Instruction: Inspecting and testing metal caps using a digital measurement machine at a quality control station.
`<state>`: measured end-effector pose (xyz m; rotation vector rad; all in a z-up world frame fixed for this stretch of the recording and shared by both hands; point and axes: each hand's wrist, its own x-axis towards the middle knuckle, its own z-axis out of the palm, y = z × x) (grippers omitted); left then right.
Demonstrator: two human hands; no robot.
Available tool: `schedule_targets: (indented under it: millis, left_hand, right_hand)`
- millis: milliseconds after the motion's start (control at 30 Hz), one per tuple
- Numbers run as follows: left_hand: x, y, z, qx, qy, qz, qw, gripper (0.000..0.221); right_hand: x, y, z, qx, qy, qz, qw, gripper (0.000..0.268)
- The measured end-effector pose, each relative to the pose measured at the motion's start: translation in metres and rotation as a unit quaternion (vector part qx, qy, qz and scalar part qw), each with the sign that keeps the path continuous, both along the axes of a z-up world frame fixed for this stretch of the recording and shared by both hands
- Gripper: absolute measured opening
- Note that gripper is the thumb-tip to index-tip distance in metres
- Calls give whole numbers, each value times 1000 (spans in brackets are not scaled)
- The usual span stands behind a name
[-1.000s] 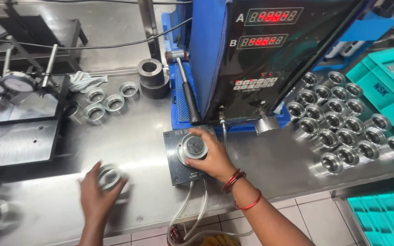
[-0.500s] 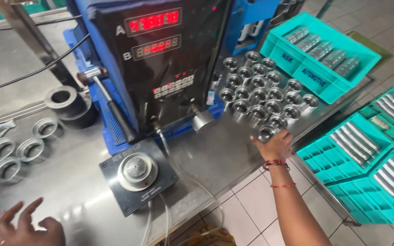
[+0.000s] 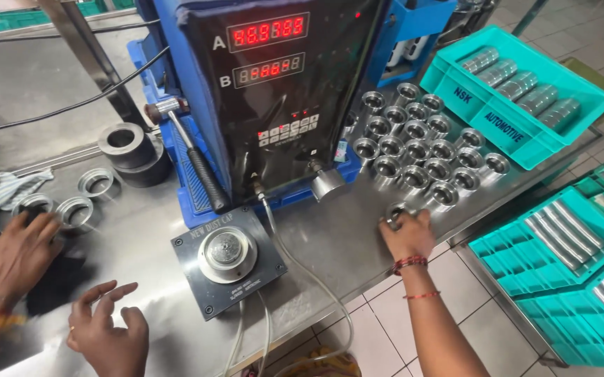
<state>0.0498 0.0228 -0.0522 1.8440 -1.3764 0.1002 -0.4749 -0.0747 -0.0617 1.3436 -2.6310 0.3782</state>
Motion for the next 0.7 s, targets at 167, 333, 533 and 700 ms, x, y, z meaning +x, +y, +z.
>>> schedule_targets:
  millis: [167, 333, 533, 700]
  left_hand:
    - [-6, 6, 17, 11, -2, -9, 1000, 35]
    - [-10, 8, 24, 6, 22, -41, 999, 34]
    - [-8, 12, 26, -8, 0, -68, 998, 34]
    - [-9, 15, 32, 13, 41, -59, 997, 34]
  right_hand:
    - [37, -3, -32, -208, -554, 48, 805, 62]
    - [116, -1, 26, -349, -599, 235, 682, 79]
    - [142, -8, 36, -367, -371, 259, 813, 75]
    - [140, -12, 38, -368, -321, 248, 837, 78]
